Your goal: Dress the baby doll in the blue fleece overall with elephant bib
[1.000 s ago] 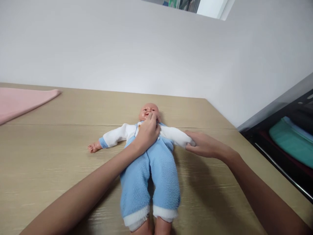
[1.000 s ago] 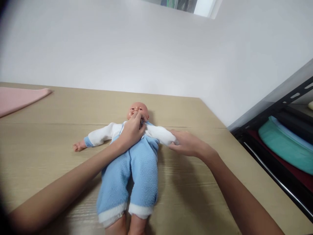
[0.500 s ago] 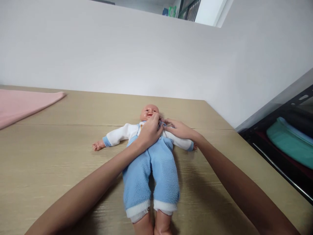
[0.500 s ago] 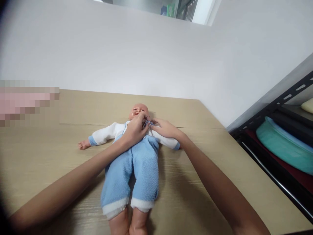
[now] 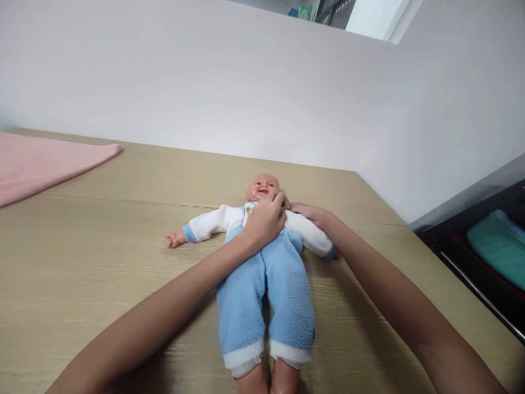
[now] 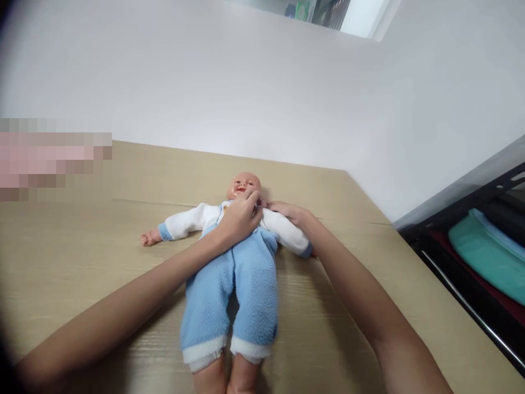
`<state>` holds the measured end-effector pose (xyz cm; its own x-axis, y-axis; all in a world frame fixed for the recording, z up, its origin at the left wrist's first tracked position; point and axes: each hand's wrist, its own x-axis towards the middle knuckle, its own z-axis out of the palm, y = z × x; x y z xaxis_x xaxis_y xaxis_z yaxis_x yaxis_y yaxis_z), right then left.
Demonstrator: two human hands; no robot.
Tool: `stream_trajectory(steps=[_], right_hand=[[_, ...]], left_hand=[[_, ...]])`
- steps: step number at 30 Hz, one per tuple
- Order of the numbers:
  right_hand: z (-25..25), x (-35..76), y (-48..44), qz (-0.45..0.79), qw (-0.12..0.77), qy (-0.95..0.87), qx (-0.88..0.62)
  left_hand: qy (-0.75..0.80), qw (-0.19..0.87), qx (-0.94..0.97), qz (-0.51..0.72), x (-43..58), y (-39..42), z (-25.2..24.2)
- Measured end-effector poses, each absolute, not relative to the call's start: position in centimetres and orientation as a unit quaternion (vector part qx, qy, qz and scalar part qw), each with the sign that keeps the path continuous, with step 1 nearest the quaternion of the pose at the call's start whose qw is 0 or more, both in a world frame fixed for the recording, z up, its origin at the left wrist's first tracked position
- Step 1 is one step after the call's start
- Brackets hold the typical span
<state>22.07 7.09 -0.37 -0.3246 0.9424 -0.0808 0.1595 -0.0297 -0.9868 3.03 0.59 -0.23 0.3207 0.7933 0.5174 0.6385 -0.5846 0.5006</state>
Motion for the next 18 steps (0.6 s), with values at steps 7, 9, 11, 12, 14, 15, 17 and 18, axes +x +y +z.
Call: stream_trajectory(steps=[7,9,11,12,14,15,17,18], right_hand=[[2.1,23.8,4.1,0.508,0.321,-0.656,-0.457],[2.3,23.9,1.3,0.383,0.373,-0.704,-0.468],[2.2,23.9,-2.0,0.239,0.385,-0.767,-0.454],[2.1,23.9,-3.6,0.196,0.375,-0.789,-0.445],[1.6,23.8,-6.2,0.163,0.341,-0.813,-0.443],[1.3,23.8,-7.1,0.164,0.327,-0.815,-0.449],[0.6,23.7,-7.8,0.177,0.310,-0.813,-0.460],[0.3,23.7,-7.8,0.184,0.309,-0.811,-0.462]], left_hand=[[0.465,0.059,0.794,0.386,2.7,-0.7,1.1],[0.456,0.049,0.781,0.424,1.9,-1.5,1.8],[0.451,0.049,0.763,0.462,0.7,-2.5,2.2],[0.455,0.051,0.752,0.474,0.0,-3.1,2.2],[0.475,0.063,0.732,0.485,-1.3,-4.4,1.6],[0.488,0.077,0.720,0.488,-2.0,-5.0,1.0],[0.509,0.124,0.692,0.497,-3.2,-6.4,-0.3],[0.518,0.150,0.676,0.502,-3.8,-7.1,-1.0]])
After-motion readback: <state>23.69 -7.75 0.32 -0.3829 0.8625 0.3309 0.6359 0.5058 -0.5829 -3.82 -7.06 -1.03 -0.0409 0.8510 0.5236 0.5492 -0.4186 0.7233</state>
